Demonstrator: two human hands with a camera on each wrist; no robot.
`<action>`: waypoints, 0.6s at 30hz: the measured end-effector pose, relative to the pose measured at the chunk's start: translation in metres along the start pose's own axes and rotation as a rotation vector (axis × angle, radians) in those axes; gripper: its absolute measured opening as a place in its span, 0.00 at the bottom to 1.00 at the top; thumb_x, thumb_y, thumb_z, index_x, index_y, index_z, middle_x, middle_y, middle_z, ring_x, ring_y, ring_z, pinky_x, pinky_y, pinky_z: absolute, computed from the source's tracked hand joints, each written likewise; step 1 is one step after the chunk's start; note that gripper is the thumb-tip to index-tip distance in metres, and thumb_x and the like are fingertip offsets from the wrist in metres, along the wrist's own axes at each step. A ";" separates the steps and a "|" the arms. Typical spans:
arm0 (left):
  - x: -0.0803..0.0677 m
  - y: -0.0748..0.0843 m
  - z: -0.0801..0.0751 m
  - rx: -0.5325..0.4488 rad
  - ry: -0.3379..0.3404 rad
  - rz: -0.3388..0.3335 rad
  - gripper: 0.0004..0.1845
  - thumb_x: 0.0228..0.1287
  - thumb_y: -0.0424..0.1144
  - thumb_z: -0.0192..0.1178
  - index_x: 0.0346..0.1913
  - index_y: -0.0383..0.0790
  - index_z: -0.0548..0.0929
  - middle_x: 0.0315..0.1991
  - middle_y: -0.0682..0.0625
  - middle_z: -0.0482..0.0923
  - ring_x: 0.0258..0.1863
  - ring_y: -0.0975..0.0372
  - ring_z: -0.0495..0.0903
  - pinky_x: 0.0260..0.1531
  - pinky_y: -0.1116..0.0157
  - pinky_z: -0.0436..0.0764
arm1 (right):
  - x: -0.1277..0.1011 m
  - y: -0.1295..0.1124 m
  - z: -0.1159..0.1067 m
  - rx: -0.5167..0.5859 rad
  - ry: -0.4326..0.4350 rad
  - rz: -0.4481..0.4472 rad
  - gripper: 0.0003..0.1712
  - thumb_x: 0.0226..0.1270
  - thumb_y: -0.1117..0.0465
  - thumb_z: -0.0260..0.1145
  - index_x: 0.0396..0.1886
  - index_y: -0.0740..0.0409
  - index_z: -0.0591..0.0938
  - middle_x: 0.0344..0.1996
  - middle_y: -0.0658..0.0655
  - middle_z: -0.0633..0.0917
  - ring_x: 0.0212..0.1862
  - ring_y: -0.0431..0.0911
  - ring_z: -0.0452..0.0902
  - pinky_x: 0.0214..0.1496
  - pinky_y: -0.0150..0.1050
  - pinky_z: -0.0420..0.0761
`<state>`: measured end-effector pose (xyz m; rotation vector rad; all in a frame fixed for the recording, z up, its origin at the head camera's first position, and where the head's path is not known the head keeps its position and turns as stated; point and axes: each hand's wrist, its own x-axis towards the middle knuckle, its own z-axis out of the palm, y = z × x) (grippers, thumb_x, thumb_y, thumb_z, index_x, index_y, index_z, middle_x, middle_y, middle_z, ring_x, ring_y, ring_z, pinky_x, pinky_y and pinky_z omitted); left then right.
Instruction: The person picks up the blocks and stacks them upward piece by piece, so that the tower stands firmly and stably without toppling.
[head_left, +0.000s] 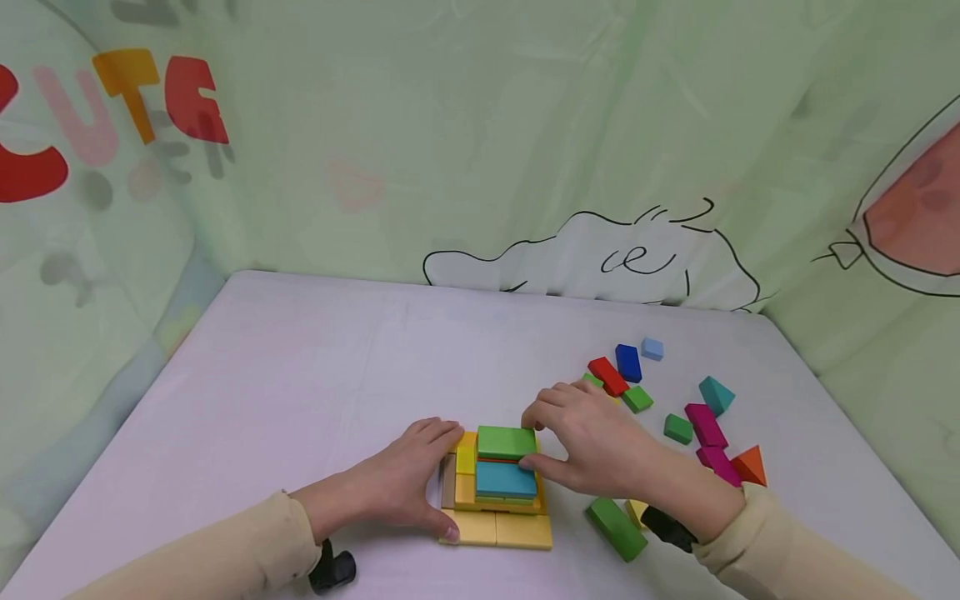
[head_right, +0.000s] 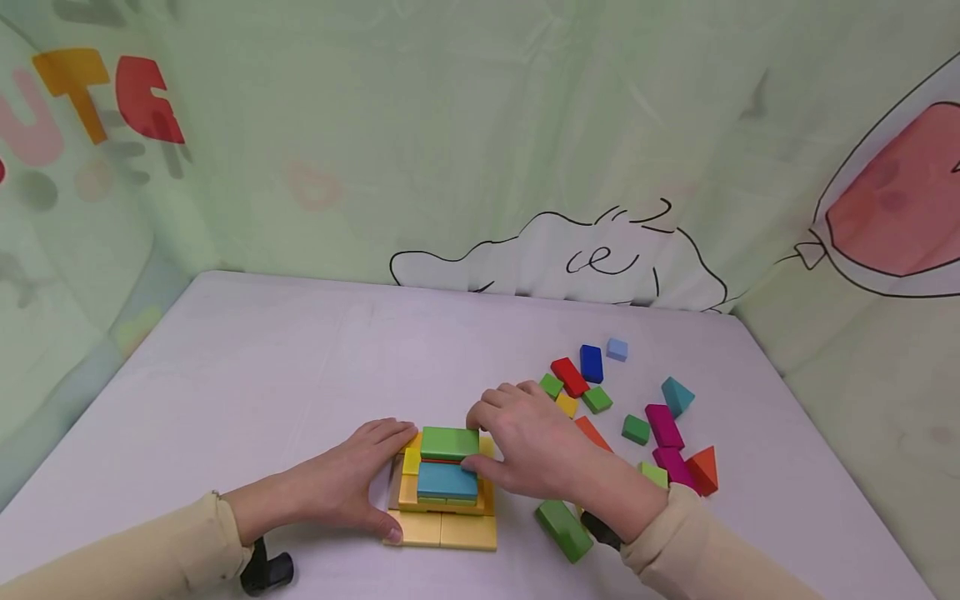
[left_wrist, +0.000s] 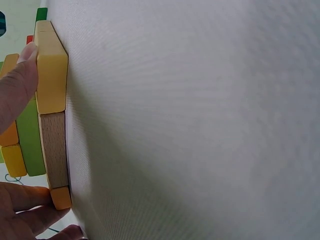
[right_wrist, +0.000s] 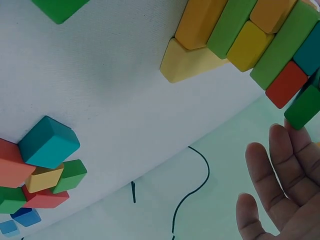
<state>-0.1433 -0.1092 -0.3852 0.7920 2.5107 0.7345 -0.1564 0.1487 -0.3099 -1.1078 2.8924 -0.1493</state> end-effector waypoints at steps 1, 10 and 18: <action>0.000 0.000 0.000 -0.001 0.000 0.000 0.61 0.46 0.58 0.81 0.78 0.33 0.61 0.78 0.42 0.61 0.79 0.47 0.55 0.77 0.46 0.63 | 0.000 0.000 0.000 0.002 -0.003 0.002 0.18 0.58 0.46 0.78 0.44 0.48 0.87 0.41 0.46 0.88 0.49 0.44 0.82 0.56 0.52 0.83; 0.001 0.000 0.000 -0.001 0.001 -0.006 0.61 0.46 0.59 0.80 0.78 0.34 0.61 0.78 0.43 0.61 0.79 0.47 0.55 0.77 0.47 0.62 | 0.000 0.001 0.000 0.008 -0.013 0.003 0.19 0.58 0.46 0.78 0.45 0.48 0.87 0.42 0.46 0.88 0.49 0.45 0.82 0.55 0.52 0.82; 0.001 0.000 0.000 -0.005 0.001 -0.007 0.61 0.46 0.59 0.80 0.78 0.34 0.61 0.78 0.43 0.61 0.79 0.47 0.55 0.77 0.46 0.63 | 0.000 0.000 0.001 0.015 -0.020 0.006 0.19 0.58 0.46 0.78 0.45 0.48 0.87 0.42 0.46 0.88 0.49 0.45 0.82 0.54 0.51 0.82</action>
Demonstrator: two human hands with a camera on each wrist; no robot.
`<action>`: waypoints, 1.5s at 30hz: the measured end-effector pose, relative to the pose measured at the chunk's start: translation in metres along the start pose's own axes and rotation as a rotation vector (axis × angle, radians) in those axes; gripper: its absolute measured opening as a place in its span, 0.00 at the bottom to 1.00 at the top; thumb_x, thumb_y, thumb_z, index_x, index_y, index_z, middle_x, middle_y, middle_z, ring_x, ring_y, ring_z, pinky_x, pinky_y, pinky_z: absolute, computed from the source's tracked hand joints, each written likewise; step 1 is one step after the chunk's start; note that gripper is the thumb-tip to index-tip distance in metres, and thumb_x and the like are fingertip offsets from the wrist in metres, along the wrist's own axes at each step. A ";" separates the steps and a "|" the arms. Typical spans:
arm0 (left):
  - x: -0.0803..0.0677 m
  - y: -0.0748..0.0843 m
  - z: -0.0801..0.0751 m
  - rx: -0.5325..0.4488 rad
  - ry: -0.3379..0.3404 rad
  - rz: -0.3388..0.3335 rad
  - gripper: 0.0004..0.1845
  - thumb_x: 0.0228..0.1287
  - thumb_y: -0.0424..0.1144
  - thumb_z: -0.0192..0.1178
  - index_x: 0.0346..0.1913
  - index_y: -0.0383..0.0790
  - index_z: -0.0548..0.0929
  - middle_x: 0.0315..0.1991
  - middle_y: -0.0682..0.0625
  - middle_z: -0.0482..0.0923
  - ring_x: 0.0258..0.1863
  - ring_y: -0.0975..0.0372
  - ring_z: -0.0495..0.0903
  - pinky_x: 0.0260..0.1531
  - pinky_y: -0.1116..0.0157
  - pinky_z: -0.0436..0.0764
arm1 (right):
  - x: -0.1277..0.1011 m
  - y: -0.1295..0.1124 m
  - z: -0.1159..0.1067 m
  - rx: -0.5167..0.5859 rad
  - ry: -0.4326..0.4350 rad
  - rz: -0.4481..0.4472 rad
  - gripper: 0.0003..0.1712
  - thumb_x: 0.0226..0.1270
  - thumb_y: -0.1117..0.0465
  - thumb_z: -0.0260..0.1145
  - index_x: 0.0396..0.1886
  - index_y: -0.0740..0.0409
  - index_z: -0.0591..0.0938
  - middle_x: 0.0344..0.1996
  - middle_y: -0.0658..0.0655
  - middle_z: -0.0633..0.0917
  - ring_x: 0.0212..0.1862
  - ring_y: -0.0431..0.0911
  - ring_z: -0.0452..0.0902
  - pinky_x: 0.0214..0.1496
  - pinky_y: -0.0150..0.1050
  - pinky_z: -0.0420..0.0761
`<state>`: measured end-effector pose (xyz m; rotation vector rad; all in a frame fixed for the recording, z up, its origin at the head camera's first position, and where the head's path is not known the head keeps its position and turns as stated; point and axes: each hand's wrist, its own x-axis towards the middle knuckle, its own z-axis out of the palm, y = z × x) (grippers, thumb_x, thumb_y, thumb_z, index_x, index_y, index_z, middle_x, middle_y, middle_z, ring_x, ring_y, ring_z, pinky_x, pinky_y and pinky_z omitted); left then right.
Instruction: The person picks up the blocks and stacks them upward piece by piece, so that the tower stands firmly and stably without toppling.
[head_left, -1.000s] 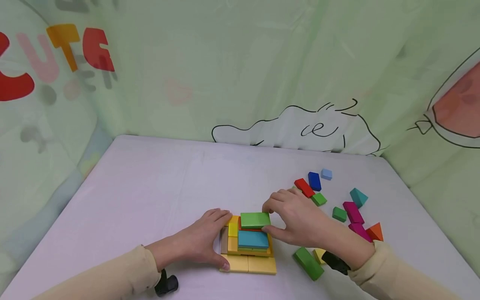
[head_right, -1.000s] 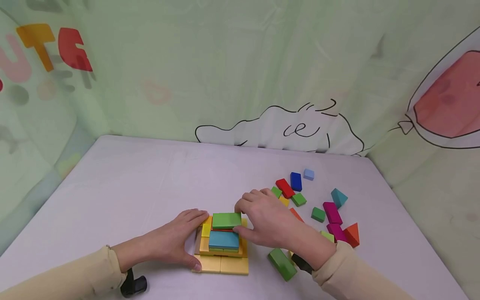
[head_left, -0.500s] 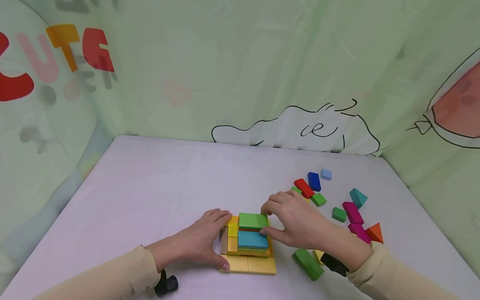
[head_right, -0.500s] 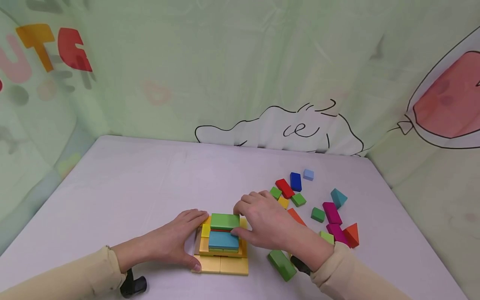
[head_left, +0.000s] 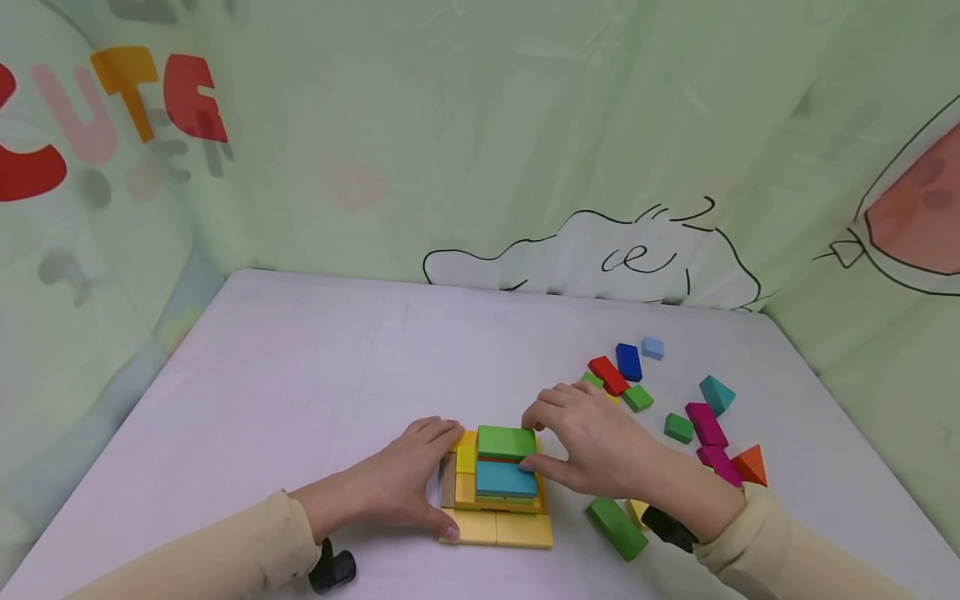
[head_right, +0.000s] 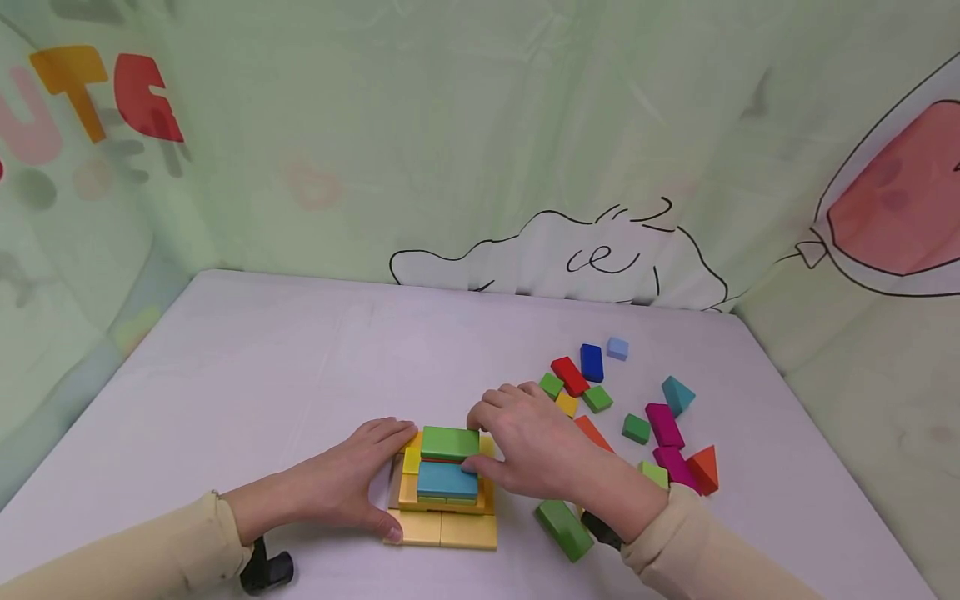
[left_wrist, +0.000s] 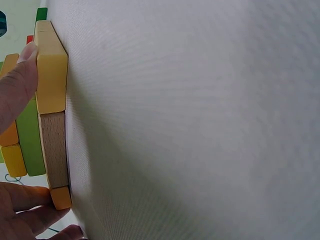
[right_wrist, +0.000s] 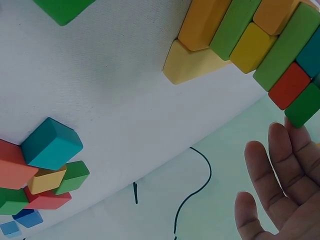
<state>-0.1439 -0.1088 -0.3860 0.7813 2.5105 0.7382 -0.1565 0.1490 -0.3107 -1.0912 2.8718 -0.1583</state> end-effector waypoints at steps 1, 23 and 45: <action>0.000 0.000 0.000 0.001 0.001 0.000 0.61 0.45 0.59 0.81 0.78 0.34 0.61 0.78 0.43 0.61 0.79 0.47 0.55 0.77 0.46 0.63 | 0.000 0.000 0.000 0.004 -0.001 0.000 0.19 0.58 0.46 0.78 0.45 0.48 0.87 0.42 0.46 0.88 0.49 0.45 0.82 0.54 0.51 0.82; -0.002 0.002 0.000 -0.008 -0.011 -0.012 0.62 0.44 0.59 0.81 0.78 0.35 0.61 0.78 0.43 0.61 0.79 0.47 0.55 0.77 0.45 0.63 | -0.003 0.133 0.022 -0.066 -0.123 0.475 0.16 0.68 0.54 0.71 0.33 0.65 0.84 0.25 0.56 0.82 0.31 0.50 0.75 0.37 0.50 0.79; -0.001 0.004 -0.001 0.003 -0.005 -0.012 0.62 0.44 0.59 0.81 0.78 0.35 0.61 0.78 0.43 0.62 0.79 0.46 0.56 0.76 0.45 0.64 | 0.002 0.133 0.022 -0.079 -0.184 0.577 0.23 0.66 0.51 0.72 0.17 0.57 0.76 0.14 0.52 0.70 0.27 0.47 0.69 0.37 0.47 0.72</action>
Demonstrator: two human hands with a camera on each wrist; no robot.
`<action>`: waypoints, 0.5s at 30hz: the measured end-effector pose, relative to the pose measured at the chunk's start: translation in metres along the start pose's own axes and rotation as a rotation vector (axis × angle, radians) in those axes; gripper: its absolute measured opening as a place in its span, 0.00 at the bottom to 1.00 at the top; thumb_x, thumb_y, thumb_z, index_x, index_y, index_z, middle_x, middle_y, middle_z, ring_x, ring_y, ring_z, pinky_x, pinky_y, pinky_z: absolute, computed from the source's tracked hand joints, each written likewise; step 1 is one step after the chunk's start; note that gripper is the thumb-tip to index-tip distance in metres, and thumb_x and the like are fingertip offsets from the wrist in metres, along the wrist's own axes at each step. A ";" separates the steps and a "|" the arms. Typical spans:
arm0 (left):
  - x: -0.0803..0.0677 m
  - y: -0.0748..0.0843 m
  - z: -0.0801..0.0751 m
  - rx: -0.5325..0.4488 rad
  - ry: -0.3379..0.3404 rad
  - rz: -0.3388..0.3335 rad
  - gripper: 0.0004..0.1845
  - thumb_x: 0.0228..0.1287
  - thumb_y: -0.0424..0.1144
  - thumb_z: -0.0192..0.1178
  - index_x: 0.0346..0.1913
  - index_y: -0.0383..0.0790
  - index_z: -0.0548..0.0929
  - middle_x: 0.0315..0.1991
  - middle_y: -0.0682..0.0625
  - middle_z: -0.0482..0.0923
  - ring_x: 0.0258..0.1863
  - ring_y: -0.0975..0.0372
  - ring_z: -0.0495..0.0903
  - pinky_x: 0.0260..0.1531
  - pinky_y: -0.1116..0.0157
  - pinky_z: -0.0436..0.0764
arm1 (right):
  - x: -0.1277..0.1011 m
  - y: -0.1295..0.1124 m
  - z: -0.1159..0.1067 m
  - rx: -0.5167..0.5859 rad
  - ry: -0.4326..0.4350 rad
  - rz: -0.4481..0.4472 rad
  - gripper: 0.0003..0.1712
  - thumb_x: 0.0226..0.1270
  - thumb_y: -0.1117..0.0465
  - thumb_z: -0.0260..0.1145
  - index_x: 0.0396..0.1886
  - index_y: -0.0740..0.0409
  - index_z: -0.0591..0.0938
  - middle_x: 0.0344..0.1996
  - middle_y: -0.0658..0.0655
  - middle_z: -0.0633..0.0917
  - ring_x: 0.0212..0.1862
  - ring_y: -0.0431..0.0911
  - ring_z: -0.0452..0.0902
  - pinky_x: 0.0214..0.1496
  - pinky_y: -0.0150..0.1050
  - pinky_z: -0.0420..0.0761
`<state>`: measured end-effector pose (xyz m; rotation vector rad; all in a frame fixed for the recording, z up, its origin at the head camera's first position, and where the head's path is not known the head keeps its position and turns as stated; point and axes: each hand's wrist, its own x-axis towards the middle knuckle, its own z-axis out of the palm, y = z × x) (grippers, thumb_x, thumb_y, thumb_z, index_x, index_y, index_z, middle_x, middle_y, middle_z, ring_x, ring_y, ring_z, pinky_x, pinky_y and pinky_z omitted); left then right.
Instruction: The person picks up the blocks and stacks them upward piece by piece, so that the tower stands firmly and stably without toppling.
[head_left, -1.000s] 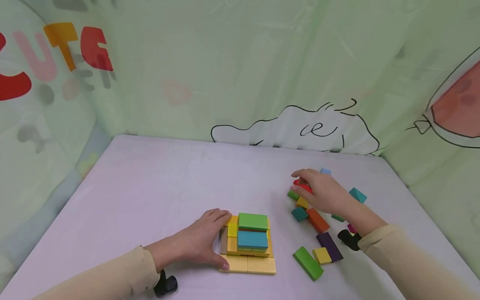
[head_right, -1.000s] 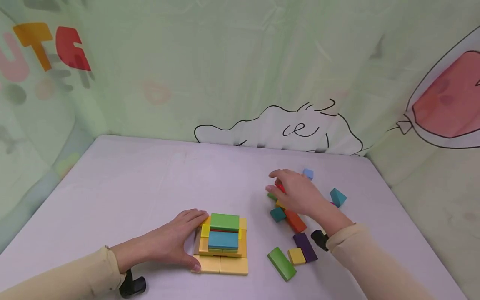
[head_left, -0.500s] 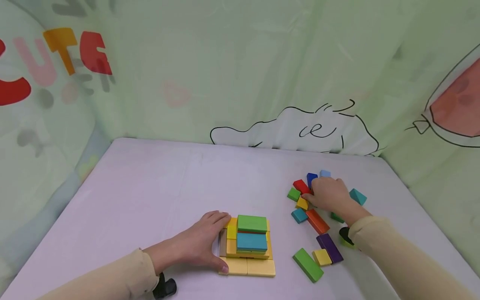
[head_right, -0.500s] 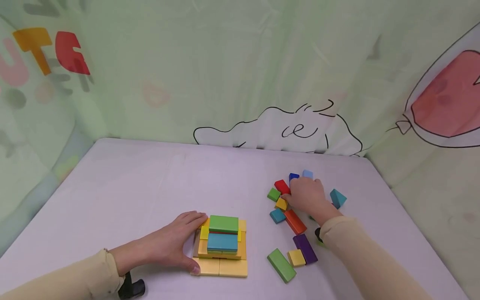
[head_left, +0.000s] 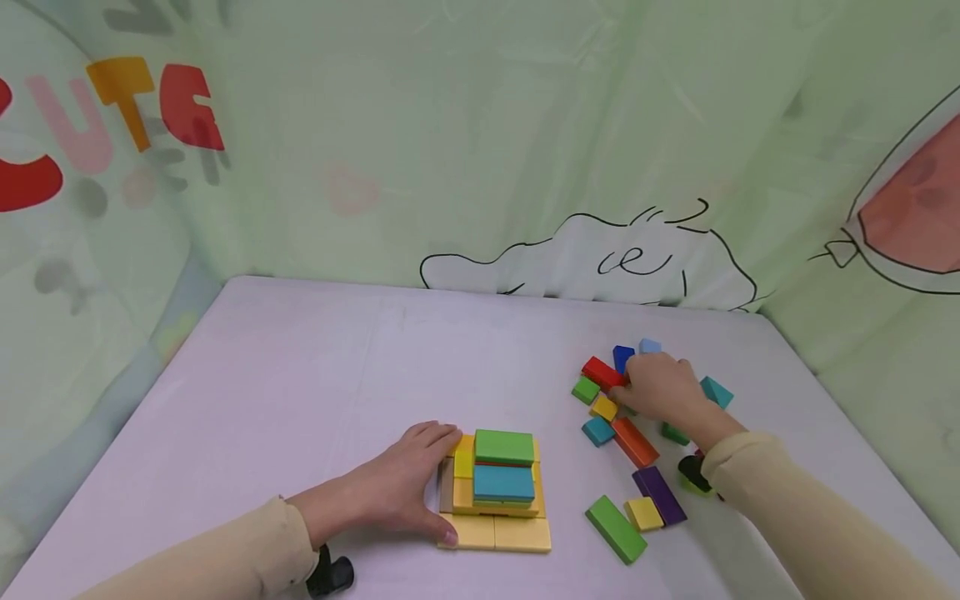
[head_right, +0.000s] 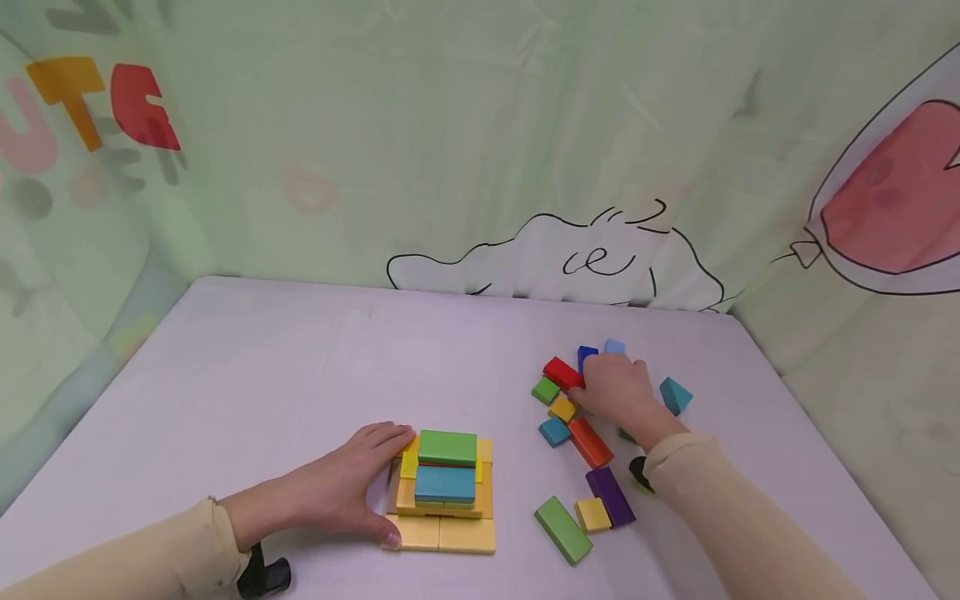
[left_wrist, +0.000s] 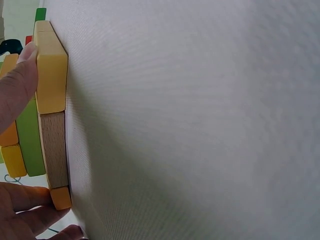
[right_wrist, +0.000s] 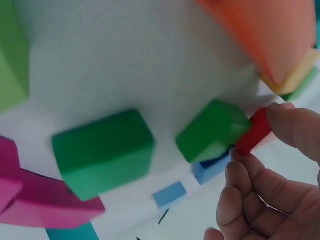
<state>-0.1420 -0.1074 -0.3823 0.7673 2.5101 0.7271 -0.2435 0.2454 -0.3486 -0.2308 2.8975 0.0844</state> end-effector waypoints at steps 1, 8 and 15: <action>0.000 0.000 0.000 -0.001 -0.002 0.000 0.62 0.44 0.59 0.81 0.78 0.34 0.61 0.78 0.43 0.61 0.79 0.46 0.56 0.76 0.45 0.64 | -0.002 -0.001 -0.002 -0.003 0.022 -0.005 0.22 0.66 0.50 0.72 0.19 0.58 0.77 0.15 0.52 0.71 0.27 0.47 0.70 0.36 0.47 0.72; 0.001 -0.002 0.000 0.005 -0.003 -0.012 0.62 0.44 0.60 0.81 0.78 0.35 0.61 0.78 0.43 0.61 0.79 0.47 0.55 0.77 0.46 0.63 | -0.042 -0.035 -0.029 -0.002 0.336 -0.187 0.20 0.57 0.52 0.78 0.40 0.64 0.87 0.30 0.57 0.85 0.37 0.52 0.78 0.41 0.54 0.81; 0.002 -0.002 0.001 0.012 0.001 -0.007 0.61 0.45 0.59 0.80 0.78 0.35 0.61 0.78 0.43 0.62 0.79 0.47 0.56 0.77 0.46 0.64 | -0.100 -0.083 -0.035 -0.006 0.627 -0.547 0.23 0.44 0.50 0.86 0.38 0.53 0.87 0.33 0.49 0.87 0.40 0.45 0.80 0.42 0.46 0.81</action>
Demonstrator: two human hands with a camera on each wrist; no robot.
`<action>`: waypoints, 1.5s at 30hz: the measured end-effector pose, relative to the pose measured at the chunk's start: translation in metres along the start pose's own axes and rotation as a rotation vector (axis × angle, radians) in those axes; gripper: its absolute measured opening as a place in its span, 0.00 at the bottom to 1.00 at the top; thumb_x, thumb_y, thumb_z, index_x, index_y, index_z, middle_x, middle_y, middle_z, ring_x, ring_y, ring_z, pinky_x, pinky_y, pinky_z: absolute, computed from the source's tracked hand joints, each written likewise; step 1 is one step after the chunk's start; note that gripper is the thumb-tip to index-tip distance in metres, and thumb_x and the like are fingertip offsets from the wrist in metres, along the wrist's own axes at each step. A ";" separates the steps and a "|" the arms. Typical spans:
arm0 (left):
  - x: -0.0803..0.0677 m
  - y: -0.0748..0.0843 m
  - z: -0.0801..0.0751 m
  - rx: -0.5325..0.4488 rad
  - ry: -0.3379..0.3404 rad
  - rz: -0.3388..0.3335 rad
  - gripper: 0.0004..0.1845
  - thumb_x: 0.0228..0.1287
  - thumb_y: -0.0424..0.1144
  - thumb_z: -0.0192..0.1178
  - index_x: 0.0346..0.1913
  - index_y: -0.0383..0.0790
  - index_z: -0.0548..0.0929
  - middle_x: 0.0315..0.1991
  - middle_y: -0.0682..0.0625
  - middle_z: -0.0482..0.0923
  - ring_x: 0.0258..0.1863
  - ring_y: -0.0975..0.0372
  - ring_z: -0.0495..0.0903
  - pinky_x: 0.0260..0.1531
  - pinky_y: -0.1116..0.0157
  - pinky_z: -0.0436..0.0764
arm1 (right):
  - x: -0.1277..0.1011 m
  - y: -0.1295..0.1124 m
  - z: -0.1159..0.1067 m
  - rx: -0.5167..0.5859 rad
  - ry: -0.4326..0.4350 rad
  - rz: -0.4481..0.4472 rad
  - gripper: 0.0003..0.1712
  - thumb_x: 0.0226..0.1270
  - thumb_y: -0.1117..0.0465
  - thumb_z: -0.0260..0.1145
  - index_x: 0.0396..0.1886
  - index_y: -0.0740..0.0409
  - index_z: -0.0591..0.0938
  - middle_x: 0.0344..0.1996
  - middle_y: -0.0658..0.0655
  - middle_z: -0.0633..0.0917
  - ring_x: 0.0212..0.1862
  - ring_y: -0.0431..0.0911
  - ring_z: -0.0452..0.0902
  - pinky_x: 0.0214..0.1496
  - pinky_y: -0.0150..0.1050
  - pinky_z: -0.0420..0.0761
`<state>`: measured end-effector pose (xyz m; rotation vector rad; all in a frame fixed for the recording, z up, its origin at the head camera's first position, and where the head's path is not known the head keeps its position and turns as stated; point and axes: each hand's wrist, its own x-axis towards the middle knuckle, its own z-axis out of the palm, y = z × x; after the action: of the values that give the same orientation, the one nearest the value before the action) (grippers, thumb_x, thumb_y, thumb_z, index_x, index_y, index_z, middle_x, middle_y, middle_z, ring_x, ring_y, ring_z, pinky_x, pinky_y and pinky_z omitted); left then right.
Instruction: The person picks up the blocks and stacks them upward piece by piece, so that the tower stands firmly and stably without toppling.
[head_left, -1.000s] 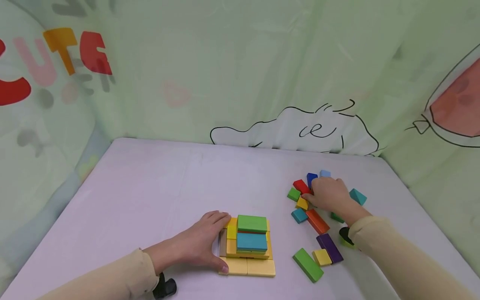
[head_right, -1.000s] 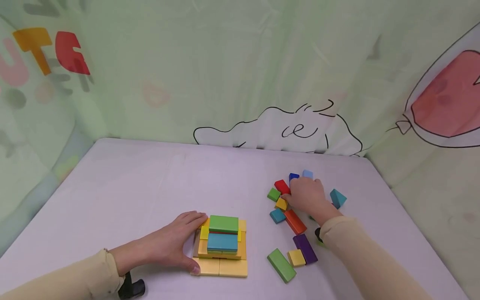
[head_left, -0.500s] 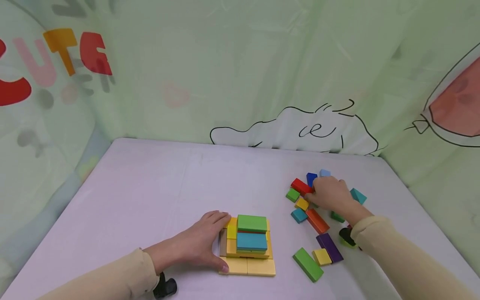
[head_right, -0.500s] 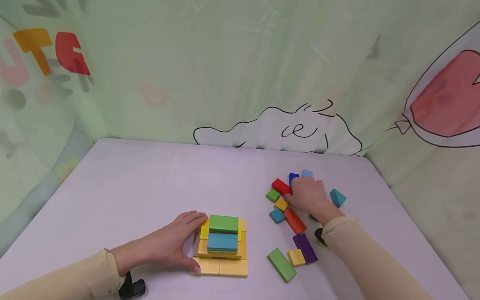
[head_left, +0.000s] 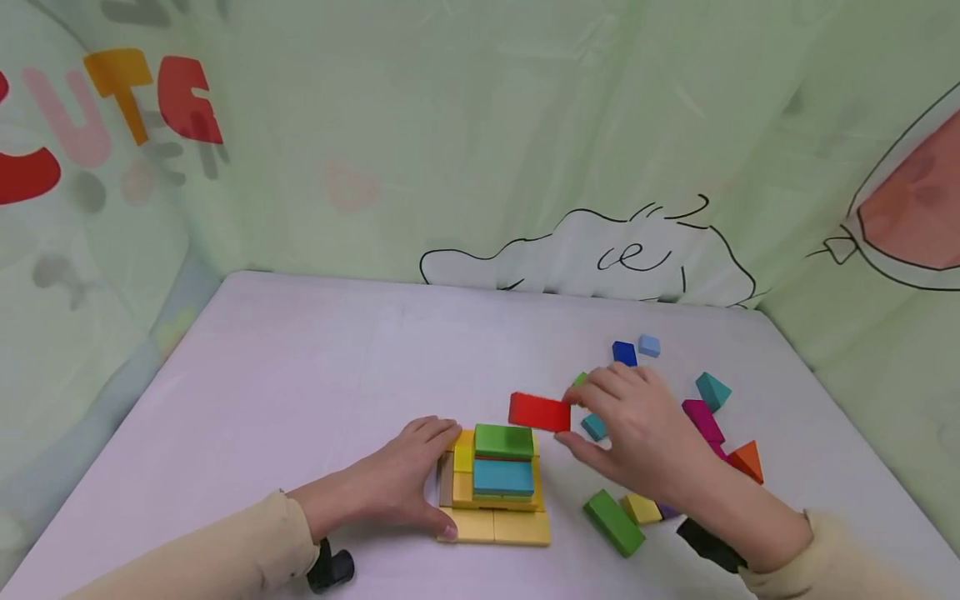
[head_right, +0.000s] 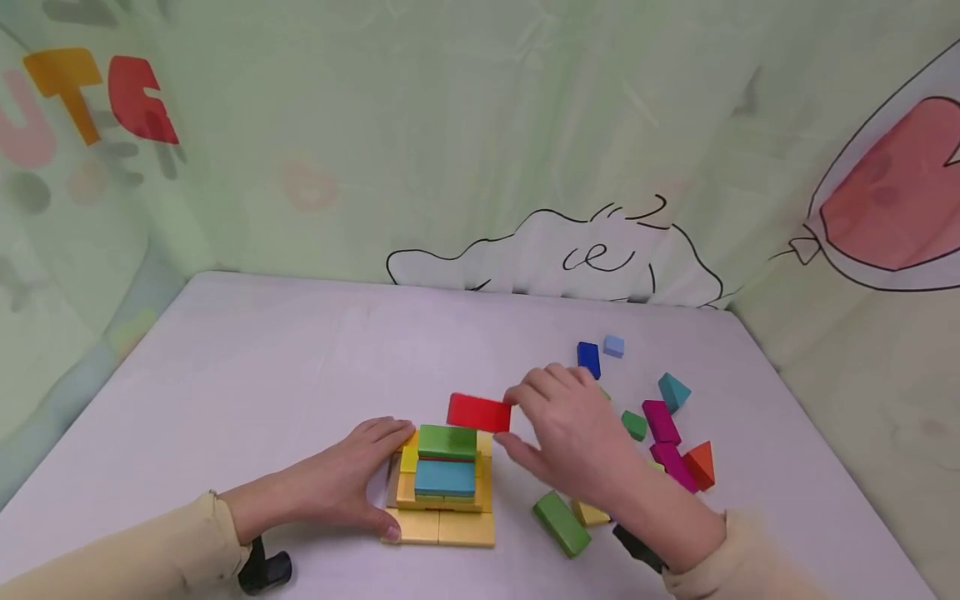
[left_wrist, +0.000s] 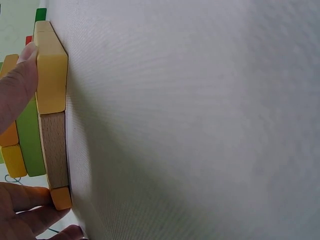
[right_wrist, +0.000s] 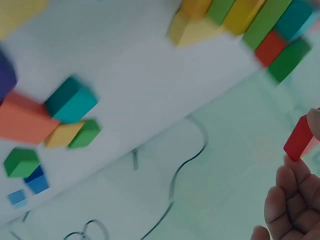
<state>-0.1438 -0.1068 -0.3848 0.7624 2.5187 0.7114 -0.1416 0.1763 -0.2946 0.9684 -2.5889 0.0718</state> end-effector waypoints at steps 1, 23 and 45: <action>0.000 0.000 0.000 0.001 0.000 0.000 0.61 0.45 0.59 0.80 0.78 0.35 0.61 0.78 0.43 0.62 0.79 0.47 0.56 0.77 0.46 0.64 | -0.002 -0.008 -0.001 -0.009 0.008 -0.033 0.24 0.44 0.49 0.86 0.39 0.52 0.87 0.34 0.49 0.87 0.41 0.44 0.80 0.43 0.46 0.81; -0.001 0.000 -0.001 -0.012 0.008 0.020 0.61 0.45 0.57 0.81 0.78 0.34 0.61 0.78 0.42 0.61 0.79 0.46 0.55 0.77 0.46 0.63 | -0.012 -0.043 0.010 -0.116 -0.146 -0.146 0.27 0.49 0.40 0.82 0.43 0.50 0.86 0.37 0.49 0.85 0.43 0.44 0.78 0.49 0.47 0.82; -0.002 0.001 -0.001 -0.037 -0.005 0.000 0.60 0.45 0.58 0.80 0.78 0.36 0.62 0.78 0.43 0.62 0.79 0.47 0.55 0.76 0.45 0.64 | 0.005 -0.042 0.013 0.074 -0.276 -0.024 0.39 0.58 0.35 0.74 0.62 0.53 0.80 0.54 0.52 0.83 0.59 0.48 0.77 0.62 0.54 0.81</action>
<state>-0.1422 -0.1080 -0.3833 0.7505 2.4944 0.7530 -0.1225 0.1383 -0.3086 1.1043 -2.8410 0.0290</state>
